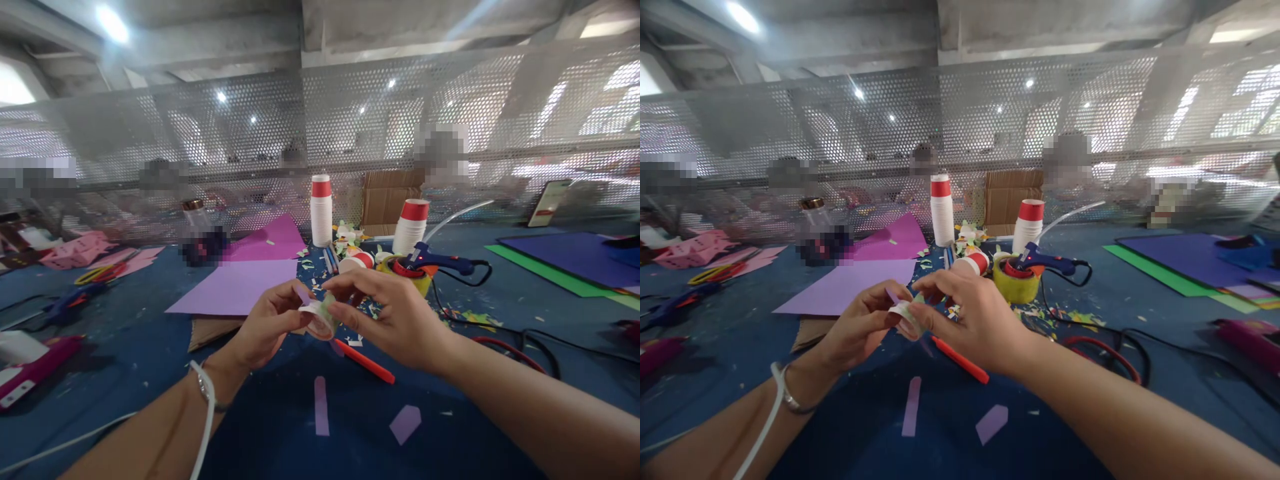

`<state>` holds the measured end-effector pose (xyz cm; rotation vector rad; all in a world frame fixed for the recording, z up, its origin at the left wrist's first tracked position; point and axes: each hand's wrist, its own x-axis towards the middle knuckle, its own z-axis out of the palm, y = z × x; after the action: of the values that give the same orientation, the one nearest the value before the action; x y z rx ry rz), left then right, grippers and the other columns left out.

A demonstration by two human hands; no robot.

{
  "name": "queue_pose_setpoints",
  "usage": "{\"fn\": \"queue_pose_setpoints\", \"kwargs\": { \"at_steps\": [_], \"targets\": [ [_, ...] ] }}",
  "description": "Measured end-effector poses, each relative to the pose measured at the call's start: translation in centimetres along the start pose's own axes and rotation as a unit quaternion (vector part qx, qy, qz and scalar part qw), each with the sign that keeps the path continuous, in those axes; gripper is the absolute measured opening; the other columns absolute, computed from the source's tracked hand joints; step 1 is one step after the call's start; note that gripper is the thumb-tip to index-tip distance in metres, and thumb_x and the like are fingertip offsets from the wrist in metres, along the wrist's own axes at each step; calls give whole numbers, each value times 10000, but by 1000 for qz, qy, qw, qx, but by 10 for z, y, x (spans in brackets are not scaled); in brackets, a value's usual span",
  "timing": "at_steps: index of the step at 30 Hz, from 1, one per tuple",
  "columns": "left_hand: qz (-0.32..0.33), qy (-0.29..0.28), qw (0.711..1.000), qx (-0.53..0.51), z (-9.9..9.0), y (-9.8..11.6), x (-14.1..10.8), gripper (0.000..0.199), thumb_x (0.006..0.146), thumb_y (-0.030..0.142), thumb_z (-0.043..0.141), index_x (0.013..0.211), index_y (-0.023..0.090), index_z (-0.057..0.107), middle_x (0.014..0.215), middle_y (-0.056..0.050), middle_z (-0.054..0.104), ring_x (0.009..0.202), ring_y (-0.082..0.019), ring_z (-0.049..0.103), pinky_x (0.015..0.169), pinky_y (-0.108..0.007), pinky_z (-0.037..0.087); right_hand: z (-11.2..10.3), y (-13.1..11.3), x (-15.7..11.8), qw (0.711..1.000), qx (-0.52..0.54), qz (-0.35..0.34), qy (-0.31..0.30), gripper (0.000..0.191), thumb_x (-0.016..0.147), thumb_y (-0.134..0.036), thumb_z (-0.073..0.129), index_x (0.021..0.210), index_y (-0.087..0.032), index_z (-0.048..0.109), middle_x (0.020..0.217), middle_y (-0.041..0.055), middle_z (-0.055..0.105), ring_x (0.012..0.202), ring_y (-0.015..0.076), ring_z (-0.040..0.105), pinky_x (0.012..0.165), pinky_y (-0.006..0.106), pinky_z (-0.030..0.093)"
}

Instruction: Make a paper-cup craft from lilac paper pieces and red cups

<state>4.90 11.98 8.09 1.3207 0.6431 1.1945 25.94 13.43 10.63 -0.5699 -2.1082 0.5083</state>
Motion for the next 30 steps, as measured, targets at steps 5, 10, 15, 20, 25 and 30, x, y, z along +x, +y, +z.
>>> {"fn": "queue_pose_setpoints", "kwargs": {
  "at_steps": [5, 10, 15, 20, 25, 30],
  "targets": [
    [27, -28, 999, 28, 2, -1, -1, 159, 738, 247, 822, 813, 179, 701, 751, 0, 679, 690, -105, 640, 661, -203, 514, 6, 1, 2, 982, 130, 122, -56, 298, 880, -383, 679, 1112, -197, 672, 810, -2, 639, 698, 118, 582, 628, 271, 487],
    [11, -8, 999, 40, 3, -1, -3, 220, 699, 282, 856, 786, 168, 690, 724, 2, 659, 659, -120, 622, 648, -246, 520, 8, 2, 3, 966, 200, 149, -68, 315, 855, -384, 714, 1105, -197, 671, 712, -43, 525, 627, 93, 478, 573, 249, 410],
    [11, -9, 999, 39, 4, 0, -4, 221, 697, 280, 857, 787, 173, 686, 721, 3, 660, 655, -129, 633, 647, -262, 527, 10, 2, 2, 937, 290, 178, -82, 360, 840, -420, 729, 1114, -200, 650, 832, -11, 567, 675, 100, 517, 613, 259, 456],
    [20, -22, 999, 43, 6, 0, -4, 166, 723, 245, 830, 799, 187, 694, 754, -8, 670, 685, -142, 638, 672, -289, 543, 13, 4, 2, 912, 356, 188, -83, 378, 824, -416, 749, 1113, -202, 632, 876, -6, 606, 700, 97, 578, 649, 252, 504],
    [27, -15, 999, 43, 8, 2, -4, 144, 722, 220, 827, 786, 193, 700, 743, 1, 650, 681, -136, 627, 663, -281, 540, 14, 4, 3, 902, 382, 181, -87, 397, 816, -414, 763, 1110, -189, 621, 761, -32, 611, 651, 99, 609, 636, 254, 528],
    [19, -20, 999, 41, 6, 3, -4, 177, 725, 233, 831, 836, 191, 700, 767, -5, 671, 704, -147, 653, 684, -286, 549, 8, 4, 4, 898, 403, 166, -67, 290, 857, -381, 724, 1057, -188, 642, 812, -17, 635, 715, 98, 643, 671, 235, 543]
  ]
}}
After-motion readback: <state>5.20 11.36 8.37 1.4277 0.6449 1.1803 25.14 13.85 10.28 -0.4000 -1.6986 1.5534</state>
